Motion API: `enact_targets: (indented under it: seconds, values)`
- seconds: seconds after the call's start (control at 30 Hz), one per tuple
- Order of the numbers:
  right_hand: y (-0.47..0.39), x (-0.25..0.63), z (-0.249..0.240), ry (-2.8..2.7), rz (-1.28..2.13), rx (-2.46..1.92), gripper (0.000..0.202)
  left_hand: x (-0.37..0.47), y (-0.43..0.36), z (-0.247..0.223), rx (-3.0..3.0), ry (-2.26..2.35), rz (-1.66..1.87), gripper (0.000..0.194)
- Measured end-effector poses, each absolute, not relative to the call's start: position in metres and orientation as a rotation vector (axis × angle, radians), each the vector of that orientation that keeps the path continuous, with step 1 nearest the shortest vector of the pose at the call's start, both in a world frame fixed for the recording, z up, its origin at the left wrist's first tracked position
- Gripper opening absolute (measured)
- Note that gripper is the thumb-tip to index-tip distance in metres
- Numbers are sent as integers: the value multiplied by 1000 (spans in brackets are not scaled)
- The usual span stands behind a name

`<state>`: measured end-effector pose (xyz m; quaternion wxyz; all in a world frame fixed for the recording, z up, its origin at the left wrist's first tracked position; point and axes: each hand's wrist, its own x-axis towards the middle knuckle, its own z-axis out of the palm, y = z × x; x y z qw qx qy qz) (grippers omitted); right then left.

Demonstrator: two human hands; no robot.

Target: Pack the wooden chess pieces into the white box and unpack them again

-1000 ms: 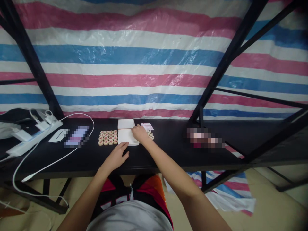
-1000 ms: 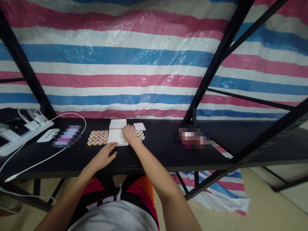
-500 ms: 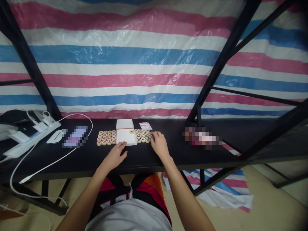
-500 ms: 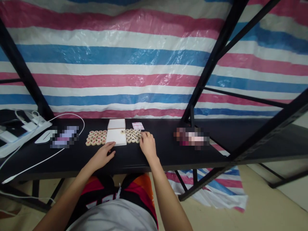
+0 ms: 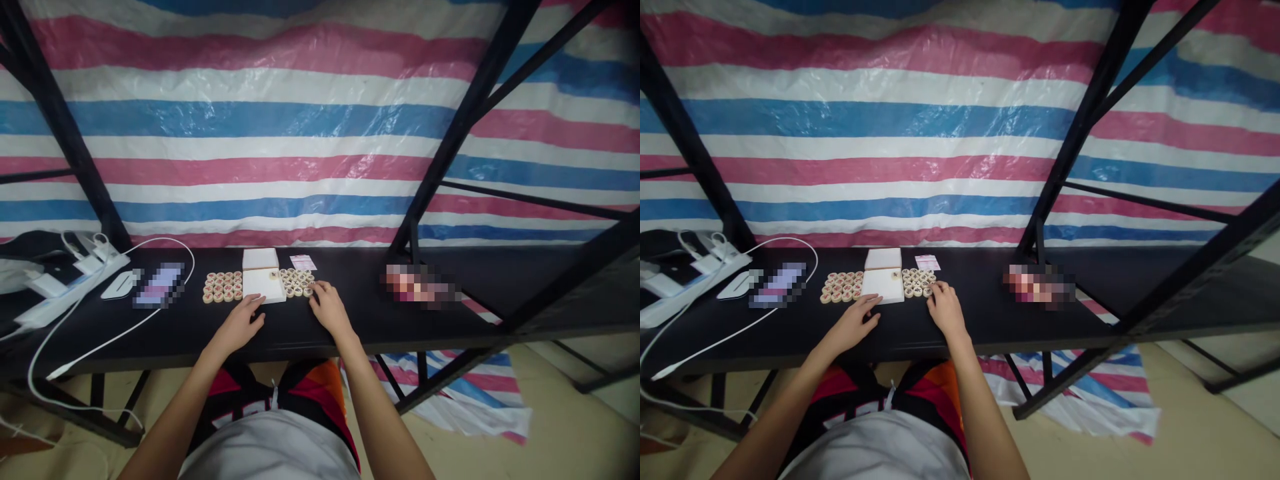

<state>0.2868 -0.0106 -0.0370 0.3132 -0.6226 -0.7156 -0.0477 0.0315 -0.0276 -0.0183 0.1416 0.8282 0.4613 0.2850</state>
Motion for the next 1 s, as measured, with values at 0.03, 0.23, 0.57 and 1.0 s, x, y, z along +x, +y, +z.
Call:
enact_targets:
  seconds: [0.03, 0.23, 0.57, 1.0]
  values:
    - [-11, 287, -37, -1893, -127, -1644, 30, 32, -28, -18, 2392, 1334, 820, 41]
    - [-14, 285, -32, -1892, -125, -1633, 23, 32, -28, -15, 2389, 1331, 830, 40]
    - [-15, 283, -29, -1938, -73, -1642, 12, 33, -31, -12, 2377, 1300, 845, 40]
    - [-15, 267, -20, -1908, -69, -1464, 18, 33, -30, -13, 2379, 1296, 829, 39]
